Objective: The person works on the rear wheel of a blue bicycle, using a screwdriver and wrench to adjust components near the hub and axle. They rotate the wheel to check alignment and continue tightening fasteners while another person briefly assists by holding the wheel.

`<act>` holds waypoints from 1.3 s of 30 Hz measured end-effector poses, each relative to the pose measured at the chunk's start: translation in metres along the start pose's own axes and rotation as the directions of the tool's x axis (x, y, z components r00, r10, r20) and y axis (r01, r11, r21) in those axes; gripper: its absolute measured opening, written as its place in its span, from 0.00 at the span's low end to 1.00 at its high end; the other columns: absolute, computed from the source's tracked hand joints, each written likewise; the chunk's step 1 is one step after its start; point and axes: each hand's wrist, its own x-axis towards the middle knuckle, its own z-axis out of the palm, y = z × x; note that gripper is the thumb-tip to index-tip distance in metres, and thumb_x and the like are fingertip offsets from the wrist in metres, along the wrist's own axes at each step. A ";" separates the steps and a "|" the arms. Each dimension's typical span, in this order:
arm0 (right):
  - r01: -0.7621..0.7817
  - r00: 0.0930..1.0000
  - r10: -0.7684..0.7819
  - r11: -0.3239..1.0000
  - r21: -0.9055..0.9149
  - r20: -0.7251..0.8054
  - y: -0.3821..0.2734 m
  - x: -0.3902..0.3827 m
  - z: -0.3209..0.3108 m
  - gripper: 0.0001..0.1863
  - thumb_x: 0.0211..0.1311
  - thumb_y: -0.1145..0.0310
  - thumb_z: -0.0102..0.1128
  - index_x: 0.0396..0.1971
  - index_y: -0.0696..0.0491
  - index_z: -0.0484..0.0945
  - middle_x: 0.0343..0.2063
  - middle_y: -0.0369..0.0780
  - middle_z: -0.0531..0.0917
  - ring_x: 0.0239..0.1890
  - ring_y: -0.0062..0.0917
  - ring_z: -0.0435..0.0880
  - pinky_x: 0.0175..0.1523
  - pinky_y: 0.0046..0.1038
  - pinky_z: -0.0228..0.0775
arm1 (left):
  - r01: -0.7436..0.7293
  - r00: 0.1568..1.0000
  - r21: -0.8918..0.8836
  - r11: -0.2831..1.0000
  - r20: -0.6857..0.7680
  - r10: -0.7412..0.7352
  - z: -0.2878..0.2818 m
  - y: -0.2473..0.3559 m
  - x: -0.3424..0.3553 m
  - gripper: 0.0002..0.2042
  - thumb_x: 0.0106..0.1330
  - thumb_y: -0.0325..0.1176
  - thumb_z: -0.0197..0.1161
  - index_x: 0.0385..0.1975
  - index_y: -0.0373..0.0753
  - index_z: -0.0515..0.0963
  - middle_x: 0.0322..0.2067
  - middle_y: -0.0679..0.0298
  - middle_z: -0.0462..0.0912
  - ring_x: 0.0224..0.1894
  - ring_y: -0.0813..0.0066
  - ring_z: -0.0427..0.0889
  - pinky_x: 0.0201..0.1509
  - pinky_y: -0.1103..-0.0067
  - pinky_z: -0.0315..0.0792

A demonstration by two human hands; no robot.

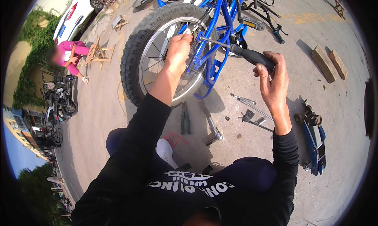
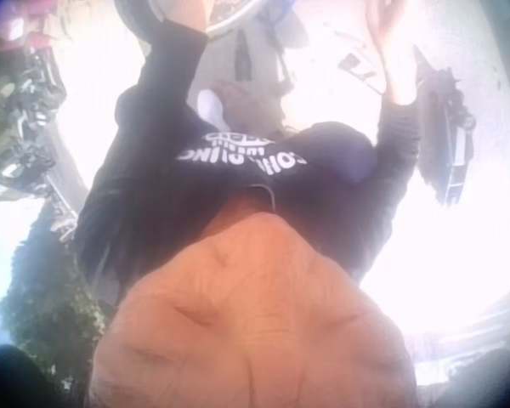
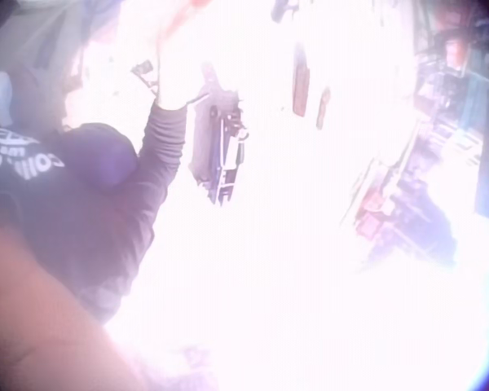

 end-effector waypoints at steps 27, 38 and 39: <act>-0.185 0.982 0.188 0.978 -0.098 0.017 -0.001 -0.012 0.000 0.16 0.72 0.58 0.53 0.42 0.58 0.75 0.29 0.47 0.82 0.32 0.36 0.84 0.38 0.32 0.74 | -0.072 0.996 0.108 0.992 0.067 0.065 -0.005 -0.015 0.007 0.14 0.73 0.36 0.54 0.38 0.29 0.79 0.27 0.67 0.79 0.30 0.82 0.72 0.36 0.81 0.68; 0.149 0.986 -0.134 0.977 -0.155 0.101 0.001 0.003 -0.017 0.18 0.57 0.77 0.64 0.49 0.55 0.77 0.41 0.44 0.79 0.41 0.37 0.83 0.44 0.31 0.75 | -0.183 0.980 0.180 0.966 -0.041 0.193 0.002 -0.016 0.005 0.16 0.70 0.35 0.57 0.23 0.29 0.79 0.15 0.73 0.69 0.20 0.85 0.63 0.25 0.78 0.59; 0.182 0.980 -0.167 0.970 -0.160 0.104 0.002 0.005 -0.018 0.18 0.56 0.78 0.64 0.49 0.55 0.77 0.43 0.44 0.79 0.42 0.37 0.83 0.45 0.32 0.75 | -0.173 0.983 0.150 0.973 -0.033 0.180 0.001 -0.017 0.007 0.16 0.70 0.35 0.58 0.23 0.30 0.79 0.15 0.73 0.69 0.20 0.85 0.62 0.25 0.78 0.59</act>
